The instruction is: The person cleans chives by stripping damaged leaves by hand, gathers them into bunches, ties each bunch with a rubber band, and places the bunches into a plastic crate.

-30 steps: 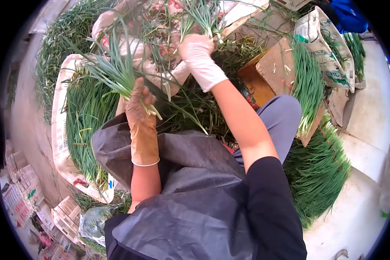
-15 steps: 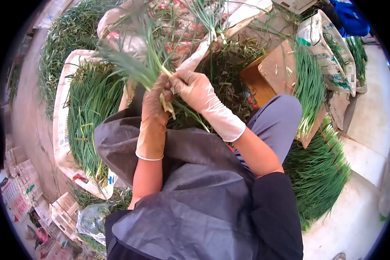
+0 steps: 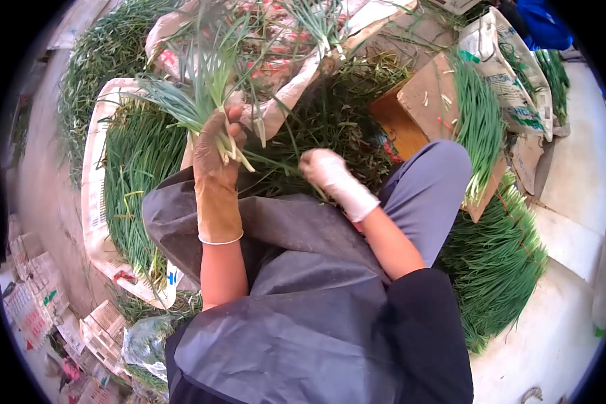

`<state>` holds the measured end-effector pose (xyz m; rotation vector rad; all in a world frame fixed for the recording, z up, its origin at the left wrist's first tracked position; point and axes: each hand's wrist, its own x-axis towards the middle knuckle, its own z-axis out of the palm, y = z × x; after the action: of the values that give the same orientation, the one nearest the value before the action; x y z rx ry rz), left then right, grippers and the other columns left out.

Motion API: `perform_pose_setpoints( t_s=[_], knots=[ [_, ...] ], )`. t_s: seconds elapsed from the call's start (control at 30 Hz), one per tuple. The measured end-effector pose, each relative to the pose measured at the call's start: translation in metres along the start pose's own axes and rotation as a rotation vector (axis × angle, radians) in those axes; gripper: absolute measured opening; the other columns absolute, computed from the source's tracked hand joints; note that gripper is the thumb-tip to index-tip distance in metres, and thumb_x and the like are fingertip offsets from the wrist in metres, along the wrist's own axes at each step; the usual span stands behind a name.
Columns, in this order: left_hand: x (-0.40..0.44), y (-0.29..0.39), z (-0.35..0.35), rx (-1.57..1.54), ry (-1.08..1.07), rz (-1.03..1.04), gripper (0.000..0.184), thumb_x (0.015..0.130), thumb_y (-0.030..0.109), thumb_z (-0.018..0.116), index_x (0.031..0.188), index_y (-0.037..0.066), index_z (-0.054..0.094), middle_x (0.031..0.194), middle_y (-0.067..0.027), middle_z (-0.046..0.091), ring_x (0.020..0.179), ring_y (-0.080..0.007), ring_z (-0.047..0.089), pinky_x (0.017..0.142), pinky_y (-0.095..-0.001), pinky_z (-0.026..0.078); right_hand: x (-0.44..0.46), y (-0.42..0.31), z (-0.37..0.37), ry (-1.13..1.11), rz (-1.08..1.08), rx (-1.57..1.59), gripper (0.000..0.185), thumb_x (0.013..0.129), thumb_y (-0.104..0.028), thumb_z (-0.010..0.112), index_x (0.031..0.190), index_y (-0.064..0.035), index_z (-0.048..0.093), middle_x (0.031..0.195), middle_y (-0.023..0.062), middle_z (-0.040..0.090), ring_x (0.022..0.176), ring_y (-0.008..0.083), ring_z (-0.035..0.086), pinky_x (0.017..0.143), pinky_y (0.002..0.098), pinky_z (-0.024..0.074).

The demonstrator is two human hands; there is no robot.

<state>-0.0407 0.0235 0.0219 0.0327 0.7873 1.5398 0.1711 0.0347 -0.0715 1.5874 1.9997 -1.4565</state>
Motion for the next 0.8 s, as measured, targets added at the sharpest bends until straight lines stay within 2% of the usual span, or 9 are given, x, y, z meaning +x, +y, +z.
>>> perform_pose_setpoints(
  t_s=[0.23, 0.3, 0.37, 0.43, 0.53, 0.6, 0.63, 0.67, 0.8],
  knots=[
    [-0.004, -0.019, 0.003, 0.008, -0.036, -0.041, 0.02, 0.082, 0.008, 0.06, 0.099, -0.002, 0.054, 0.09, -0.0132, 0.062, 0.071, -0.0177, 0.062, 0.062, -0.0269, 0.054, -0.111, -0.069, -0.133, 0.504, -0.224, 0.632, 0.03, 0.087, -0.038, 0.056, 0.087, -0.0082, 0.06, 0.076, 0.0028, 0.06, 0.061, 0.0104, 0.058, 0.057, 0.0242, 0.0476],
    [-0.005, -0.025, 0.009, 0.015, 0.007, -0.046, 0.022, 0.079, 0.002, 0.061, 0.099, -0.002, 0.052, 0.095, -0.0133, 0.06, 0.073, -0.018, 0.061, 0.062, -0.0255, 0.054, -0.142, -0.1, -0.179, 0.664, -0.337, 0.608, 0.014, 0.088, -0.024, 0.055, 0.087, -0.0105, 0.06, 0.075, 0.0023, 0.061, 0.062, 0.0098, 0.06, 0.056, 0.0241, 0.0522],
    [-0.007, -0.033, 0.015, 0.05, -0.008, -0.027, 0.022, 0.079, 0.001, 0.061, 0.099, -0.002, 0.052, 0.096, -0.0135, 0.06, 0.074, -0.0181, 0.061, 0.063, -0.0261, 0.055, -0.152, -0.121, -0.21, 1.011, -0.527, 0.27, 0.009, 0.088, -0.018, 0.053, 0.089, -0.0128, 0.06, 0.075, 0.0014, 0.061, 0.063, 0.0113, 0.062, 0.061, 0.0256, 0.0558],
    [-0.005, -0.04, 0.012, 0.068, -0.004, -0.053, 0.024, 0.076, 0.001, 0.063, 0.098, -0.001, 0.053, 0.087, -0.0135, 0.061, 0.07, -0.0209, 0.062, 0.065, -0.0302, 0.054, -0.139, -0.153, -0.222, 0.884, -1.005, 0.764, 0.029, 0.09, -0.031, 0.052, 0.088, -0.0023, 0.057, 0.075, 0.0095, 0.062, 0.058, 0.021, 0.06, 0.055, 0.0302, 0.0485],
    [0.002, -0.046, 0.009, 0.109, -0.005, -0.104, 0.025, 0.075, 0.002, 0.064, 0.097, 0.001, 0.053, 0.081, -0.0132, 0.063, 0.069, -0.0225, 0.063, 0.064, -0.0315, 0.053, -0.092, -0.175, -0.213, 0.981, -0.803, 0.539, 0.03, 0.09, -0.03, 0.054, 0.081, -0.002, 0.058, 0.07, 0.0042, 0.061, 0.058, 0.0146, 0.059, 0.052, 0.0268, 0.0442],
    [0.004, -0.047, 0.008, 0.1, -0.009, -0.117, 0.024, 0.076, 0.002, 0.064, 0.097, 0.001, 0.053, 0.081, -0.0134, 0.063, 0.069, -0.0226, 0.063, 0.064, -0.0315, 0.053, -0.068, -0.171, -0.178, 0.868, -0.461, 0.067, 0.013, 0.088, -0.022, 0.051, 0.089, -0.013, 0.06, 0.075, 0.0017, 0.061, 0.062, 0.0125, 0.06, 0.064, 0.0264, 0.0551],
    [0.005, -0.049, 0.006, 0.091, -0.008, -0.132, 0.024, 0.076, 0.002, 0.064, 0.097, 0.001, 0.053, 0.081, -0.0136, 0.063, 0.069, -0.0227, 0.063, 0.063, -0.0315, 0.054, -0.018, -0.139, -0.161, 1.032, -0.82, -0.397, 0.024, 0.091, -0.033, 0.047, 0.091, -0.0111, 0.058, 0.076, 0.0035, 0.061, 0.069, 0.0158, 0.061, 0.07, 0.0306, 0.0536],
    [0.008, -0.054, 0.003, 0.062, 0.006, -0.107, 0.024, 0.076, 0.001, 0.064, 0.097, 0.002, 0.053, 0.084, -0.0132, 0.063, 0.069, -0.0223, 0.063, 0.064, -0.0328, 0.054, -0.022, -0.14, -0.133, 0.601, -0.384, 0.281, 0.024, 0.091, -0.032, 0.05, 0.093, -0.0095, 0.057, 0.082, 0.0059, 0.063, 0.074, 0.0173, 0.061, 0.072, 0.0307, 0.0525],
    [0.015, -0.072, -0.013, 0.02, 0.089, -0.18, 0.022, 0.083, 0.012, 0.06, 0.103, 0.003, 0.054, 0.087, -0.0086, 0.06, 0.071, -0.0182, 0.061, 0.061, -0.0301, 0.053, 0.022, -0.08, -0.061, 0.624, -0.459, 0.338, 0.017, 0.09, -0.019, 0.054, 0.093, -0.0021, 0.054, 0.073, 0.006, 0.059, 0.07, 0.0137, 0.057, 0.066, 0.0281, 0.0483]
  ],
)
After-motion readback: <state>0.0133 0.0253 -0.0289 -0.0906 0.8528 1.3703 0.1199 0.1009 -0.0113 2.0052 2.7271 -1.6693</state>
